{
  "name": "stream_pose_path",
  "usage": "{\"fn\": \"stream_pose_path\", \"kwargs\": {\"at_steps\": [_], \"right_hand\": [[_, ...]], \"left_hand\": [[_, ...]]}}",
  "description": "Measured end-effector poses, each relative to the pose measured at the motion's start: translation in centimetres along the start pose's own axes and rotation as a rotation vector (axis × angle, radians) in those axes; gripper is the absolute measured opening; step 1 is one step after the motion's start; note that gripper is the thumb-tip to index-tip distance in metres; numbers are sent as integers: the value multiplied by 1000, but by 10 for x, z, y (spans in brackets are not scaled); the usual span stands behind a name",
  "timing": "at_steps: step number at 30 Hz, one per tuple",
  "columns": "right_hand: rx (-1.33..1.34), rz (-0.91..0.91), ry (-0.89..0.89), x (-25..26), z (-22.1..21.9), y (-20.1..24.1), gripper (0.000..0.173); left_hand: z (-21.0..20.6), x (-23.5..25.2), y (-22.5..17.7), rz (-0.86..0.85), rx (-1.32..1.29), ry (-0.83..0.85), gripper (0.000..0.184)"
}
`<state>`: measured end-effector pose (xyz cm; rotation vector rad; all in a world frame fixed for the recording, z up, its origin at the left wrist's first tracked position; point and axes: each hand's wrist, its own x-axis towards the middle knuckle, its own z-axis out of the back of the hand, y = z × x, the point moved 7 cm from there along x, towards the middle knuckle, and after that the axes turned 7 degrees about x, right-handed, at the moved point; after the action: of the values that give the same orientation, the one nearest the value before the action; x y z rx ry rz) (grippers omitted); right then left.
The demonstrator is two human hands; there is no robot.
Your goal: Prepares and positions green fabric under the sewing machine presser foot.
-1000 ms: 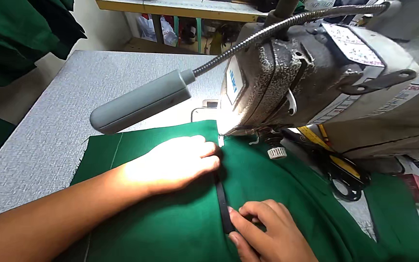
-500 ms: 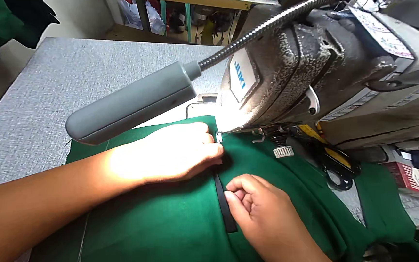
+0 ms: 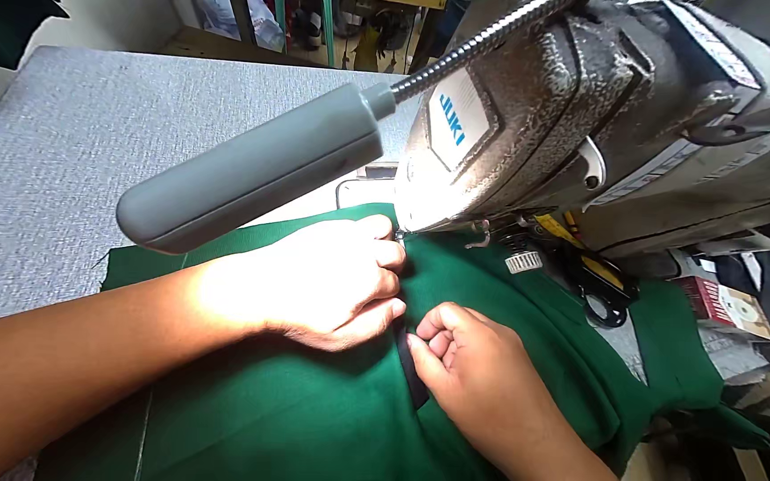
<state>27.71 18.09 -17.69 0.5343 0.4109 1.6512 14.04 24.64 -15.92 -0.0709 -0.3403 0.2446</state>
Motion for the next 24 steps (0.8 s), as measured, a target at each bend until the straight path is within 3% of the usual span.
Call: {"fn": "stream_pose_path", "kwargs": {"at_steps": [10, 18, 24], "right_hand": [[-196, 146, -64, -6, 2, 16, 15], [-100, 124, -110, -14, 4, 11, 20], [-78, 232, -132, -18, 2, 14, 26]], "left_hand": [[-8, -8, -3, -5, 29, -1, 49], [-7, -11, -1, 29, 23, 19, 52], [-7, -14, 2, 45, 1, -38, 49]]}}
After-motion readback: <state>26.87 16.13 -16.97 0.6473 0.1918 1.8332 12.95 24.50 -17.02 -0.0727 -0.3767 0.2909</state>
